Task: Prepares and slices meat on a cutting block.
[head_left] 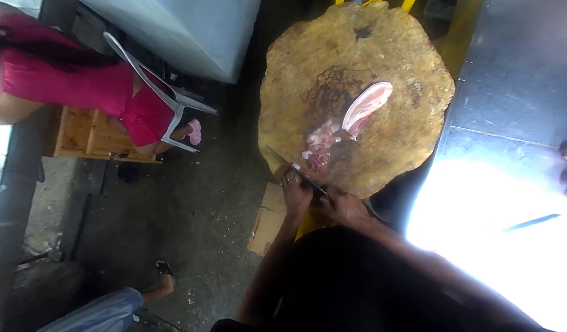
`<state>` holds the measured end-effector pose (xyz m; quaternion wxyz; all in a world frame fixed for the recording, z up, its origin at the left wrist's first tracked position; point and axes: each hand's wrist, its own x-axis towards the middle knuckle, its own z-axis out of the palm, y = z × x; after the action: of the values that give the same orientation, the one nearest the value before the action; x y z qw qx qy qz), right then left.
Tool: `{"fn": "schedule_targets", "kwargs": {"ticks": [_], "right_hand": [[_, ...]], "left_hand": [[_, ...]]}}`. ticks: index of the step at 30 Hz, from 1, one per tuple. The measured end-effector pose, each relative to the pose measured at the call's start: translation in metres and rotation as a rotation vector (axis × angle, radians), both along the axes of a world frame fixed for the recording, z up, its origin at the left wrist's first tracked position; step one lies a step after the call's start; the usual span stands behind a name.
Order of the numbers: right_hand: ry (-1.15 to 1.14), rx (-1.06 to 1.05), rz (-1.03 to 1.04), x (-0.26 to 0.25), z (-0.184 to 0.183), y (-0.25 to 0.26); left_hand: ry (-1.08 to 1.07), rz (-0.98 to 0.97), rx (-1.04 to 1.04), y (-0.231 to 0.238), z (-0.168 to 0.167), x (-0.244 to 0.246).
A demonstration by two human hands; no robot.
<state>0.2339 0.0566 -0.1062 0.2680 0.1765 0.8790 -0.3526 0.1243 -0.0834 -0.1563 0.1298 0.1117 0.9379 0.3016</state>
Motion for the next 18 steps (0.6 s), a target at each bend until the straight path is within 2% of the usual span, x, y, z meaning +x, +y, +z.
{"fn": "schedule_targets", "kwargs": {"ticks": [5,8,12,15,18], "right_hand": [[0.127,-0.003,-0.124,-0.009,0.007,0.033],[0.276,0.008,-0.247,-0.007,0.004,0.052],[0.612,0.132,-0.514,0.032,-0.009,0.05],[0.575,0.193,-0.748,0.055,-0.043,0.043],[0.516,-0.002,-1.048,0.064,-0.053,0.05]], "left_hand": [[-0.128,-0.006,0.009,0.049,0.013,-0.025],[-0.02,-0.038,0.088,0.078,0.013,-0.042],[0.124,-0.198,0.006,0.087,0.041,-0.055],[0.049,-0.287,0.019,0.124,0.068,-0.073],[-0.064,-0.445,-0.038,0.199,0.066,-0.107]]}}
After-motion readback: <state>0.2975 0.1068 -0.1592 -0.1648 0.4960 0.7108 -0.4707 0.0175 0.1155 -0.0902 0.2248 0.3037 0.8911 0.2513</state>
